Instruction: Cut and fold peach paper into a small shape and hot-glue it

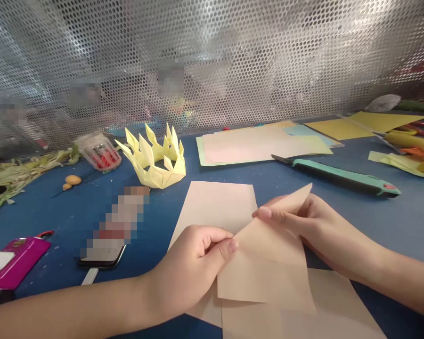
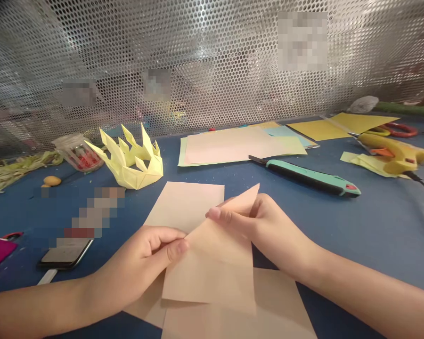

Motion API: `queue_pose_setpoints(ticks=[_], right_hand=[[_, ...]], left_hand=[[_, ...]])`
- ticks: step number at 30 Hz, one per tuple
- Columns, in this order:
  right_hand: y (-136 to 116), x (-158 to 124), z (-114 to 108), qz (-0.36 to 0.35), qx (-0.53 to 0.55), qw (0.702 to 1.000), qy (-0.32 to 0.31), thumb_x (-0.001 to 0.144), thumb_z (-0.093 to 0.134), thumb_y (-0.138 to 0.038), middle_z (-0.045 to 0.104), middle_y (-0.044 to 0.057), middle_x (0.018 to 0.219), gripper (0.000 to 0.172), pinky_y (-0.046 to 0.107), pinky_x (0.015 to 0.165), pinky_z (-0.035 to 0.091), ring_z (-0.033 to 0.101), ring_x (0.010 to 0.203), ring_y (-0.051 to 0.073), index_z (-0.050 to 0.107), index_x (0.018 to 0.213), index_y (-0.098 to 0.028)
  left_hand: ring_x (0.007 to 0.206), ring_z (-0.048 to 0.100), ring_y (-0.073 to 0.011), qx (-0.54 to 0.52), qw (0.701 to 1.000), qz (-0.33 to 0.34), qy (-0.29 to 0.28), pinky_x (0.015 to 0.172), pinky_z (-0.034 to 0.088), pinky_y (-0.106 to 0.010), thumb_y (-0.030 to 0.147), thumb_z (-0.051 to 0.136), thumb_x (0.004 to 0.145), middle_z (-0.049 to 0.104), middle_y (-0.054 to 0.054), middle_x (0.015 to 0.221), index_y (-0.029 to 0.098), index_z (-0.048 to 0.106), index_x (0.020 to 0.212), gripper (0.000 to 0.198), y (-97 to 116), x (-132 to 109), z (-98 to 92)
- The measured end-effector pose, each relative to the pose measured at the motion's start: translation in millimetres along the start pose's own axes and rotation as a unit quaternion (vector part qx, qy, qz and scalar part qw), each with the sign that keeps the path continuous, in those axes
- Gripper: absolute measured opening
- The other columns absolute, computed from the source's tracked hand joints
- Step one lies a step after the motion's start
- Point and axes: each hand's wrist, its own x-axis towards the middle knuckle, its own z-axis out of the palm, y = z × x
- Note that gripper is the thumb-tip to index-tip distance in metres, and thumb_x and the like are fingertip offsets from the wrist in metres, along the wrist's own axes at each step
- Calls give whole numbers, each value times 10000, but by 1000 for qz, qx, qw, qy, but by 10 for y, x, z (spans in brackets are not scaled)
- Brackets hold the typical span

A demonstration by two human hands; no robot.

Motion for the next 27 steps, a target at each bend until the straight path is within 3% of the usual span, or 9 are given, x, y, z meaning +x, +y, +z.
queue_pose_setpoints(ticks=[2, 8, 13, 14, 16, 18, 20, 23, 27], right_hand=[[23, -1, -10, 20, 31, 999, 0, 765, 815, -582, 795, 73, 795, 388, 256, 621, 537, 728, 728, 216, 823, 767, -194], [66, 25, -44, 54, 94, 990, 91, 854, 666, -630, 814, 87, 811, 487, 289, 681, 584, 762, 771, 249, 839, 984, -194], [60, 48, -19, -21, 133, 989, 68, 873, 616, -660, 817, 58, 871, 566, 342, 766, 623, 772, 840, 263, 765, 1224, -241], [64, 48, -13, -41, 111, 992, 54, 864, 655, -642, 819, 47, 916, 619, 343, 765, 626, 772, 859, 260, 687, 1353, -264], [76, 44, 2, -83, 53, 995, 27, 829, 747, -592, 815, 25, 943, 897, 333, 722, 628, 769, 837, 246, 378, 1601, -321], [82, 36, 13, -123, 11, 992, 21, 829, 772, -571, 796, -5, 837, 1133, 330, 673, 628, 756, 748, 228, 52, 1670, -332], [81, 27, 17, -162, -1, 986, 40, 898, 683, -604, 770, -23, 761, 1098, 345, 680, 638, 741, 700, 214, -55, 1664, -329], [91, 19, 4, -196, -24, 980, 32, 951, 627, -579, 799, -7, 907, 881, 350, 761, 649, 753, 782, 195, 120, 1654, -419], [149, 23, -23, -193, -128, 973, 16, 873, 772, -454, 802, 18, 1134, 564, 344, 891, 639, 757, 1033, 227, 625, 1415, -406]], left_hand=[[790, 582, -206, -16, 1000, -2, -7, 708, 419, -274, 435, 628, 936, 629, -17, 784, 158, 676, 823, 303, 1, 3, -13], [849, 632, -207, -45, 999, 4, -22, 749, 450, -264, 387, 611, 972, 730, -19, 852, 189, 781, 995, 262, 12, 11, -32], [774, 643, -170, -85, 996, 0, 21, 718, 456, -229, 369, 599, 977, 739, -26, 811, 159, 779, 898, 288, 13, 36, -18], [777, 651, -168, -102, 994, 8, 38, 731, 466, -229, 363, 606, 973, 742, -29, 827, 157, 768, 902, 272, 14, 45, -23], [792, 676, -175, -138, 987, 29, 79, 762, 492, -246, 354, 633, 958, 752, -30, 873, 176, 725, 1016, 208, 16, 60, -39], [784, 692, -186, -166, 977, 36, 131, 760, 515, -272, 359, 656, 947, 752, -13, 872, 233, 625, 1179, 265, 17, 65, -55], [720, 674, -178, -176, 968, 38, 176, 699, 511, -264, 377, 677, 934, 717, 29, 790, 287, 531, 1226, 339, 17, 63, -64], [636, 612, -144, -163, 963, 60, 205, 634, 478, -234, 409, 688, 926, 642, 62, 710, 288, 550, 1111, 260, 4, 59, -66], [838, 664, -152, -122, 964, 100, 214, 750, 500, -231, 415, 685, 946, 703, 17, 859, 241, 688, 974, 176, -24, 64, -58]])
